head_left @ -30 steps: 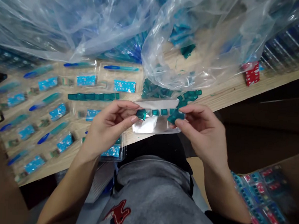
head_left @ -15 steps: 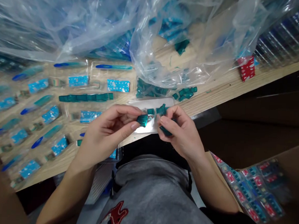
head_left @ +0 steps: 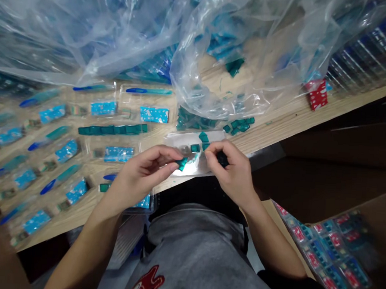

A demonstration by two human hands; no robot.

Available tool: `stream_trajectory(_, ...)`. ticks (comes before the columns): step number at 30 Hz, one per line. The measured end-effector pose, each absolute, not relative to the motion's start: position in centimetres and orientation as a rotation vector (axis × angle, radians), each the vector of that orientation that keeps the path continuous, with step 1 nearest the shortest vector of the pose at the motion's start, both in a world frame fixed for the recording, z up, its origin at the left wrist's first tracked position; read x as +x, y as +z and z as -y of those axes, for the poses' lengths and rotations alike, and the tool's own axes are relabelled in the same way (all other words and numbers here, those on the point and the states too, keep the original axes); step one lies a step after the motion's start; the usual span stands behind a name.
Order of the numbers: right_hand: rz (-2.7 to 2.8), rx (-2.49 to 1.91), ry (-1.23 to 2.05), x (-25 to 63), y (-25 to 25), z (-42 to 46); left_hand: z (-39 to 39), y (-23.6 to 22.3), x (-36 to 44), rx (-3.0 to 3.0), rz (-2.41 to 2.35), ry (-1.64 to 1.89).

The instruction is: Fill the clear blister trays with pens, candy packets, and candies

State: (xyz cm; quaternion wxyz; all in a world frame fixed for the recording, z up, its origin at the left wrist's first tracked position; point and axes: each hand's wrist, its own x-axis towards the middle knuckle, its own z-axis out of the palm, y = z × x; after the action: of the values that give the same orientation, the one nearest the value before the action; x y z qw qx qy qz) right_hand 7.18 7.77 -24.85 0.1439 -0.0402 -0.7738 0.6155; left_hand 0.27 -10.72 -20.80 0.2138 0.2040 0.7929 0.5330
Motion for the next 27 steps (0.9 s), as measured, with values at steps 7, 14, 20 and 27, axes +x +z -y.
stream_trajectory(7,2.308,0.187,1.535,7.8,-25.3,-6.2,11.1,-21.2,0.3,0.522,-2.123,1.578)
stream_trajectory(14,2.449,0.096,1.215,8.0,-25.7,-8.2,12.0,-21.1,1.2,0.659,-2.205,1.347)
stream_trajectory(20,2.38,-0.35,0.985,7.9,-27.2,-14.3,11.4,-22.3,-0.1,1.064,-2.535,0.975)
stream_trajectory(27,2.392,-0.524,1.025,7.6,-28.4,-15.1,10.7,-24.6,-1.1,1.28,-2.668,0.727)
